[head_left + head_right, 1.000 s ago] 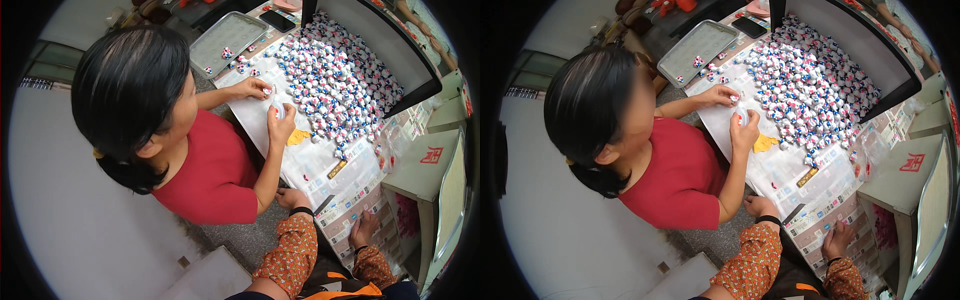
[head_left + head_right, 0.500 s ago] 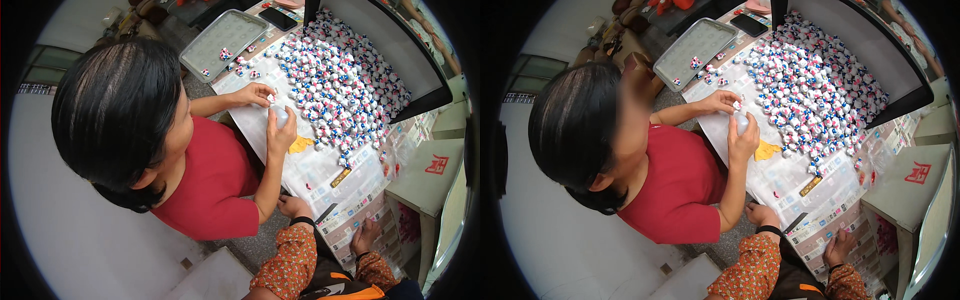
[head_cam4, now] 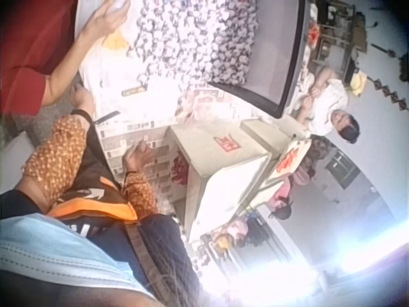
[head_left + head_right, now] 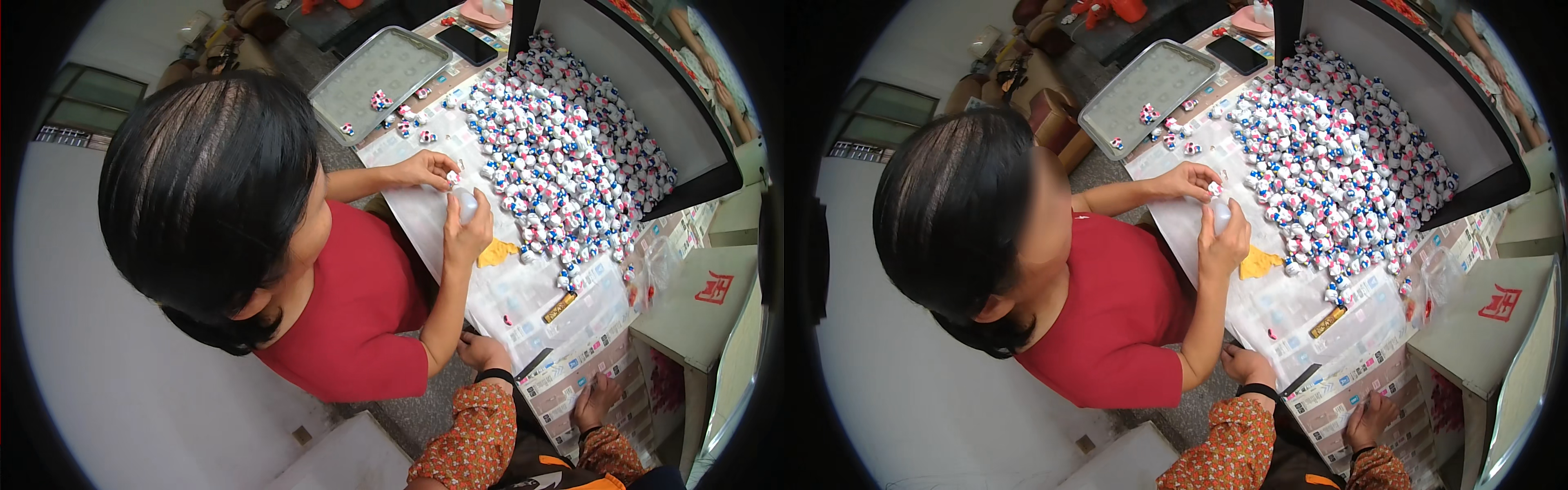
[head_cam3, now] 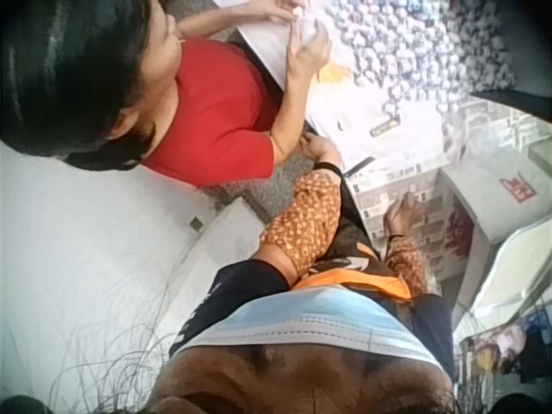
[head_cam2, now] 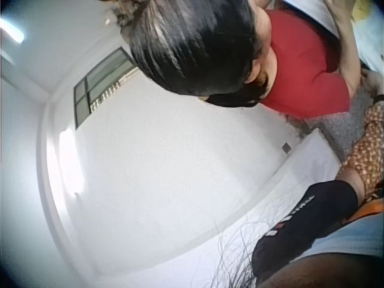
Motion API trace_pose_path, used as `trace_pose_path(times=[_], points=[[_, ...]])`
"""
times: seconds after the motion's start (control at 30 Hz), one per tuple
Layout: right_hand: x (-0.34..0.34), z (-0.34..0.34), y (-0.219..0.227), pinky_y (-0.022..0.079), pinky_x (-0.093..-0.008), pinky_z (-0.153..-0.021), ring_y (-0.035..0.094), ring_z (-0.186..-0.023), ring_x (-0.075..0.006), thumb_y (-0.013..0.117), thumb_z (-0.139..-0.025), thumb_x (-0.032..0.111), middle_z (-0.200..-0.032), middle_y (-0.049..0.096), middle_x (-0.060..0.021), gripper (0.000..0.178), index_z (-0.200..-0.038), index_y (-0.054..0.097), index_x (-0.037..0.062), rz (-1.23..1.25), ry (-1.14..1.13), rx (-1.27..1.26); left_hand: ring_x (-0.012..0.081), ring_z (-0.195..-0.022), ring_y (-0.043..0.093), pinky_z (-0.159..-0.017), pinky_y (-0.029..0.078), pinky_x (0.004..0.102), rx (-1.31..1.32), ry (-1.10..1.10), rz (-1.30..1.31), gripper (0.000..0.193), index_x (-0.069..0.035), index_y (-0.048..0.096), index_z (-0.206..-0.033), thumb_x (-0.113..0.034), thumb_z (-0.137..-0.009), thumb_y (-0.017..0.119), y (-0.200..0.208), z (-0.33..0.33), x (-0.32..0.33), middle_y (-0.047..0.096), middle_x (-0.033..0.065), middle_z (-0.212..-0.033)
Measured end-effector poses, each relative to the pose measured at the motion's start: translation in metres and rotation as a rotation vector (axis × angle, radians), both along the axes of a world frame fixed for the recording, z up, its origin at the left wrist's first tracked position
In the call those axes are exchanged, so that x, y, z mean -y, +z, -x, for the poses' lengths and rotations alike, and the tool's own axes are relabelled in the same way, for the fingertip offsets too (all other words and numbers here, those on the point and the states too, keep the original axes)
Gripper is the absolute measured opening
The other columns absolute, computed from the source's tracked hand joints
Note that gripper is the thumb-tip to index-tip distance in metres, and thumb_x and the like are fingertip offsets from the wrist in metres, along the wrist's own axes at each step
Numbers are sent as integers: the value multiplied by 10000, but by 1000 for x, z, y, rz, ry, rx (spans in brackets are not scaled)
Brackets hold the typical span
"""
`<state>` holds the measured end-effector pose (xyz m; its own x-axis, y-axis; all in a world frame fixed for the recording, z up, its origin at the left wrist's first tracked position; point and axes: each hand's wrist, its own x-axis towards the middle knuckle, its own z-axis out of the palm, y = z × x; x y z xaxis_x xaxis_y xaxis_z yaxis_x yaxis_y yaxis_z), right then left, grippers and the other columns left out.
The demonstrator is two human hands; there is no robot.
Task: Applying glue to and assembling small plastic figurine components at a workshop station.
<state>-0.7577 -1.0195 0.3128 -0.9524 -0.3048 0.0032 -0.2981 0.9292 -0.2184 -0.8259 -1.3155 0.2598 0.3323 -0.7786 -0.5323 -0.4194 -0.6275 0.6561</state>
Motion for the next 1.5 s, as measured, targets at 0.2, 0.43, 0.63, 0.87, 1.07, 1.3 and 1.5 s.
trace_pose_path(times=[0.2, 0.43, 0.63, 0.87, 1.07, 1.3, 1.5], points=[[4, 1, 5, 303, -522, -905, 443, -999, -378, 525, -867, 165, -1066, 486, -192, 457, -1300, 441, 45, -13, 1, 17, 412, -1205, 595, -1005, 480, 421, 1, -31, 2, 406, 75, 557, -1319, -189, -1037, 430, 9, 2, 4, 586, 271, -1344], [2, 0, 4, 300, -530, -909, 433, -984, -367, 526, -868, 172, -1078, 474, -174, 440, -1284, 433, 61, -7, 2, 16, 423, -1199, 594, -1009, 479, 429, 48, -67, 26, 410, 85, 572, -1296, -198, -1037, 428, 3, -1, 2, 599, 281, -1318], [5, 1, 5, 298, -532, -922, 429, -1003, -369, 524, -868, 174, -1092, 469, -175, 437, -1281, 436, 60, -3, -2, 21, 404, -1172, 618, -991, 495, 417, 95, -70, 25, 405, 67, 586, -1294, -212, -1030, 456, -2, -3, 3, 620, 263, -1295], [6, -3, 4, 299, -516, -912, 437, -999, -363, 520, -844, 132, -1066, 478, -182, 453, -1284, 431, 65, 2, -8, 3, 415, -1187, 604, -1002, 482, 418, 106, -81, -3, 401, 74, 596, -1276, -206, -1029, 450, -2, -4, 2, 617, 279, -1290], [4, -5, 2, 303, -518, -912, 442, -1000, -366, 522, -860, 159, -1077, 482, -177, 454, -1296, 435, 66, 1, -3, -1, 415, -1184, 605, -999, 482, 425, 75, -75, -7, 409, 69, 597, -1278, -220, -1032, 444, 13, -2, 5, 617, 273, -1294], [6, -8, 2, 302, -527, -915, 441, -1000, -372, 521, -872, 178, -1098, 480, -180, 458, -1308, 432, 67, -14, -10, 8, 434, -1175, 599, -998, 481, 450, 103, -90, 18, 421, 45, 599, -1290, -245, -1035, 432, -11, -12, 3, 617, 263, -1298], [7, -9, 9, 302, -516, -919, 440, -1008, -370, 524, -866, 161, -1083, 479, -183, 439, -1285, 443, 57, -27, -25, -5, 448, -1129, 618, -975, 488, 477, 163, -115, -98, 446, 38, 607, -1277, -296, -1039, 434, 9, -4, 3, 631, 267, -1263]])
